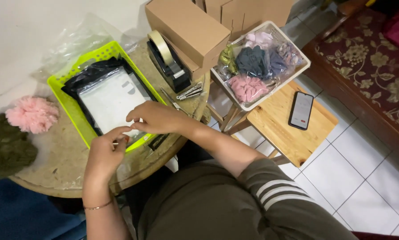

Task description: The person places a dark blue fabric item into a plastic bag, seals the bag with tape, and then picks up a green textured fabric item and handles it.

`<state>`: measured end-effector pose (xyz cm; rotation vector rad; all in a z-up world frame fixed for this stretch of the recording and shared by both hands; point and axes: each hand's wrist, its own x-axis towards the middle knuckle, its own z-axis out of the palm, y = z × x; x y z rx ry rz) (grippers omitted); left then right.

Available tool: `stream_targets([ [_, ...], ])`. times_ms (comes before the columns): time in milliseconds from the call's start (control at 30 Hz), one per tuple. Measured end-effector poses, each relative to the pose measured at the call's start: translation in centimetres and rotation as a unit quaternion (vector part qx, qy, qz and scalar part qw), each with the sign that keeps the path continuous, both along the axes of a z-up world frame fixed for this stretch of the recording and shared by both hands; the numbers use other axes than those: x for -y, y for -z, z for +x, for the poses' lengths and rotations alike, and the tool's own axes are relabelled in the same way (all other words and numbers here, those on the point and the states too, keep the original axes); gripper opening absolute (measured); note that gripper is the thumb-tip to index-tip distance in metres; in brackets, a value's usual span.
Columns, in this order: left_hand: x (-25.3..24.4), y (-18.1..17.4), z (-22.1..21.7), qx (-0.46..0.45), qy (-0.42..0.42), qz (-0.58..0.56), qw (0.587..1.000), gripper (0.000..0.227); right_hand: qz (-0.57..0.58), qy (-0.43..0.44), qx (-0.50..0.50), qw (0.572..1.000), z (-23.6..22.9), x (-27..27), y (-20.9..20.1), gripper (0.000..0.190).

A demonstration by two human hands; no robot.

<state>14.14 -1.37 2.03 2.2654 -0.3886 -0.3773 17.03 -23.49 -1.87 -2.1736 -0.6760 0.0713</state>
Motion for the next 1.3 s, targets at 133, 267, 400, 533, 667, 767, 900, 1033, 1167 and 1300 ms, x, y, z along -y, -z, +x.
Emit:
stream_targets([
  [133,0.6,-0.8,-0.6,0.023,-0.033,-0.003,0.999,0.03,-0.013,-0.001,-0.041,0.999,0.4,-0.2,0.0,0.031],
  [267,0.6,-0.8,-0.6,0.037,-0.049,-0.018,0.998,0.026,-0.007,-0.016,-0.089,0.996,-0.5,-0.1,-1.9,0.043],
  [400,0.6,-0.2,-0.6,0.081,-0.049,-0.017,0.995,0.031,-0.018,-0.038,-0.13,0.991,0.2,-0.3,-1.2,0.052],
  [533,0.9,-1.2,-0.7,0.08,-0.065,0.041,0.994,0.04,-0.04,-0.051,-0.115,0.991,1.3,-0.8,0.6,0.037],
  [667,0.6,0.5,0.1,0.057,-0.074,0.093,0.991,0.05,-0.058,-0.05,-0.101,0.992,1.5,-1.0,1.6,0.023],
  [767,0.2,1.6,0.6,0.101,-0.053,0.06,0.992,0.05,-0.068,-0.066,-0.083,0.992,1.8,-0.7,3.1,0.018],
  [900,0.2,1.2,0.3,0.1,-0.05,0.052,0.992,0.038,-0.116,-0.048,-0.108,0.986,1.1,-0.7,1.0,0.023],
  [1033,0.3,0.7,-0.1,0.098,-0.061,0.068,0.991,0.033,-0.128,-0.043,-0.105,0.985,-0.1,-1.5,-3.3,0.023],
  [1167,1.1,-1.2,-0.7,0.074,-0.041,0.135,0.987,0.026,-0.148,-0.025,-0.136,0.979,-0.7,-1.7,-5.0,0.029],
  [1300,1.7,-1.3,-0.8,0.019,-0.019,0.186,0.982,0.04,-0.153,-0.03,-0.134,0.979,-1.4,-1.8,-6.5,0.036],
])
